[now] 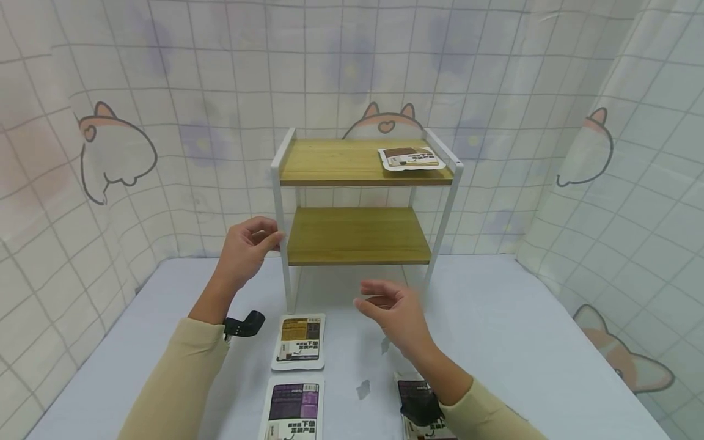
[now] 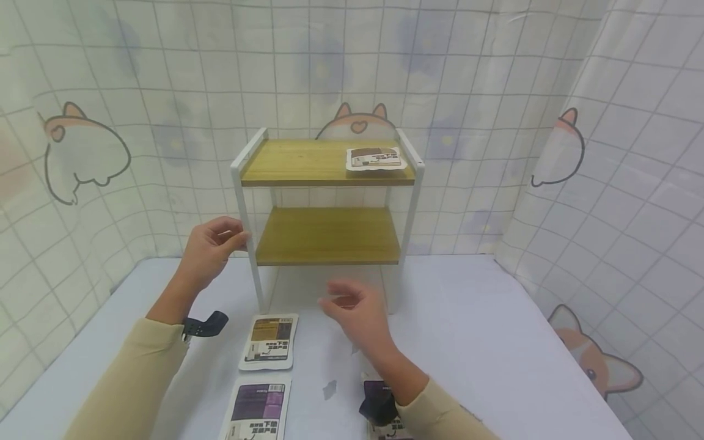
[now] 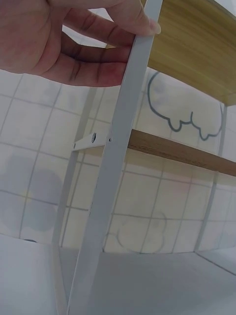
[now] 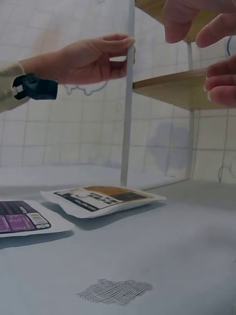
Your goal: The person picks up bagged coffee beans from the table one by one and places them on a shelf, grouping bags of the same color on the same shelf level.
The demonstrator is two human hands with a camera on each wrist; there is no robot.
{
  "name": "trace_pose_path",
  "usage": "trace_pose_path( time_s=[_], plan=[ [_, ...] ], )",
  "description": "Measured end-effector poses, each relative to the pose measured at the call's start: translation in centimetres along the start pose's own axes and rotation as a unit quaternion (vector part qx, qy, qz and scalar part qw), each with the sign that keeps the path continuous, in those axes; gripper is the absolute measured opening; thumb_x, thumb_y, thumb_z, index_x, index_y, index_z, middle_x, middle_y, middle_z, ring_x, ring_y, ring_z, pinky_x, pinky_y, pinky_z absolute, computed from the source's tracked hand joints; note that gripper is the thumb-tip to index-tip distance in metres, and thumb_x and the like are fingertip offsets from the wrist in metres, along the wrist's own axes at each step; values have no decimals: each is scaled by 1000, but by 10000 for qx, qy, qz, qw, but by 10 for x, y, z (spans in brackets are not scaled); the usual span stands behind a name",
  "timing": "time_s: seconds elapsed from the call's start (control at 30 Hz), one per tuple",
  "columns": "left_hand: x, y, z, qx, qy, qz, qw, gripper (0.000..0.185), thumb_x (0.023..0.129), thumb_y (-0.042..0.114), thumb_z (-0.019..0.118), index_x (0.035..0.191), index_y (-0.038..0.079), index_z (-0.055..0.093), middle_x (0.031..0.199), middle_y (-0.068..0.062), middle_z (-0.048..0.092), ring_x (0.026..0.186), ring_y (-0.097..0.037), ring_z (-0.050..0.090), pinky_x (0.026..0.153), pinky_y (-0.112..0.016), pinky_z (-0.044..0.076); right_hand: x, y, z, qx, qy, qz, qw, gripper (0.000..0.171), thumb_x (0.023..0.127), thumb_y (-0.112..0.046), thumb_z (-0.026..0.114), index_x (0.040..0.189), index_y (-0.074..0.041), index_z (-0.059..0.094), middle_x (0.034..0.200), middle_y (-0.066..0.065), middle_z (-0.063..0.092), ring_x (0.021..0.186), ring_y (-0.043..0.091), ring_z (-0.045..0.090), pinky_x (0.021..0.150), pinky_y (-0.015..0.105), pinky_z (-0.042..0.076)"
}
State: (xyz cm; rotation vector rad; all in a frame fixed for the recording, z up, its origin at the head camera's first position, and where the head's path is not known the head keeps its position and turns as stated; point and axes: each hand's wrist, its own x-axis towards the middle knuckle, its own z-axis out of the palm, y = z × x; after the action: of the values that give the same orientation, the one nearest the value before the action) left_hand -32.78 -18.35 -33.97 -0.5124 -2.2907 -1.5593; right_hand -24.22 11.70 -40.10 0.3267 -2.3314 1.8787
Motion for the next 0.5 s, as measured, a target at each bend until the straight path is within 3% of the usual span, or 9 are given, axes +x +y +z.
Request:
trace_pose_path(
  time_s=[0.5],
  plan=[
    [1,-2,0,9,19,29,10000,27,100,20,69,115,-1,69,108,-9,68,100,-16,71,83,-19,59,-4,5,22,53,-407,472,9980,37,85,-21,84,121,-17,74,121,7,73,104,26,71,82,34,62]
  ],
)
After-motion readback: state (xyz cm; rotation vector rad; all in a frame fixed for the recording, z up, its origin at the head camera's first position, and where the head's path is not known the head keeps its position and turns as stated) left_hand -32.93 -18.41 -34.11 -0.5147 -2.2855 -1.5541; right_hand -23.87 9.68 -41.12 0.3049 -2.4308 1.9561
